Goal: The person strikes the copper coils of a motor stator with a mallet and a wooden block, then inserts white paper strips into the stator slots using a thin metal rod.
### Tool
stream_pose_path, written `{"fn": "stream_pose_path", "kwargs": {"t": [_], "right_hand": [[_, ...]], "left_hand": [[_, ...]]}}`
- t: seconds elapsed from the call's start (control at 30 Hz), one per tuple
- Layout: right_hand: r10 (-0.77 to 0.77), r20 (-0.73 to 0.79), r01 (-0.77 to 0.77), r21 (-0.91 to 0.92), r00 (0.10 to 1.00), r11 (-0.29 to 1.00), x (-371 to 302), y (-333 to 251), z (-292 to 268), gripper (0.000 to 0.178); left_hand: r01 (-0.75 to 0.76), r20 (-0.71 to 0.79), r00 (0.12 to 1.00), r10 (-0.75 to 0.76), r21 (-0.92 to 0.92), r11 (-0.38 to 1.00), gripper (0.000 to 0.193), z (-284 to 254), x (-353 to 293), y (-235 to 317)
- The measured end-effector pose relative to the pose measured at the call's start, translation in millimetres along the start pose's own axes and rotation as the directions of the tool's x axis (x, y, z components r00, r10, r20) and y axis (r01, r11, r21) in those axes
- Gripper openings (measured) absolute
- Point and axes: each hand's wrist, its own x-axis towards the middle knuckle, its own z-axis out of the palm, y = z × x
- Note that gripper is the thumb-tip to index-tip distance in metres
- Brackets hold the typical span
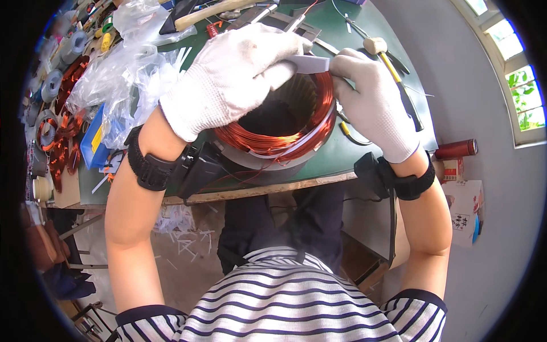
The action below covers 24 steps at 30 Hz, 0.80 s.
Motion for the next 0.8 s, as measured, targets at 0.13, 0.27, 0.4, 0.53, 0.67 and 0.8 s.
{"fn": "stream_pose_path", "kwargs": {"t": [0.13,0.27,0.4,0.53,0.67,0.8], "right_hand": [[0.214,0.074,-0.222,0.136,0.974,0.966,0.5,-7.1,-6.2,0.014],[0.092,0.050,-0.096,0.077,0.994,0.992,4.2,-7.8,-2.2,0.014],[-0.027,-0.004,0.027,0.005,1.000,1.000,-0.9,-0.9,4.3,0.014],[-0.018,-0.069,0.025,0.103,0.997,0.994,-7.5,3.9,8.3,0.013],[0.044,-0.246,-0.013,0.128,0.968,0.992,-10.8,-7.7,10.3,0.016],[0.116,-0.429,0.009,0.278,0.896,0.960,-12.2,-32.0,0.6,0.017]], "left_hand": [[0.005,-0.015,1.000,-0.005,0.018,1.000,0.025,0.0,-0.1,0.8],[-0.003,-0.019,1.000,0.004,0.060,0.998,0.025,-0.3,-1.0,0.5],[0.003,-0.002,1.000,-0.002,0.098,0.995,0.025,1.5,-1.2,-0.2],[-0.019,0.020,1.000,0.017,0.091,0.996,0.024,-0.4,1.7,-1.1],[0.057,-0.241,0.966,-0.095,-0.160,0.985,0.013,-6.8,4.8,8.7],[0.202,-0.155,0.931,-0.330,-0.535,0.821,0.020,-14.7,10.5,28.6]]}}
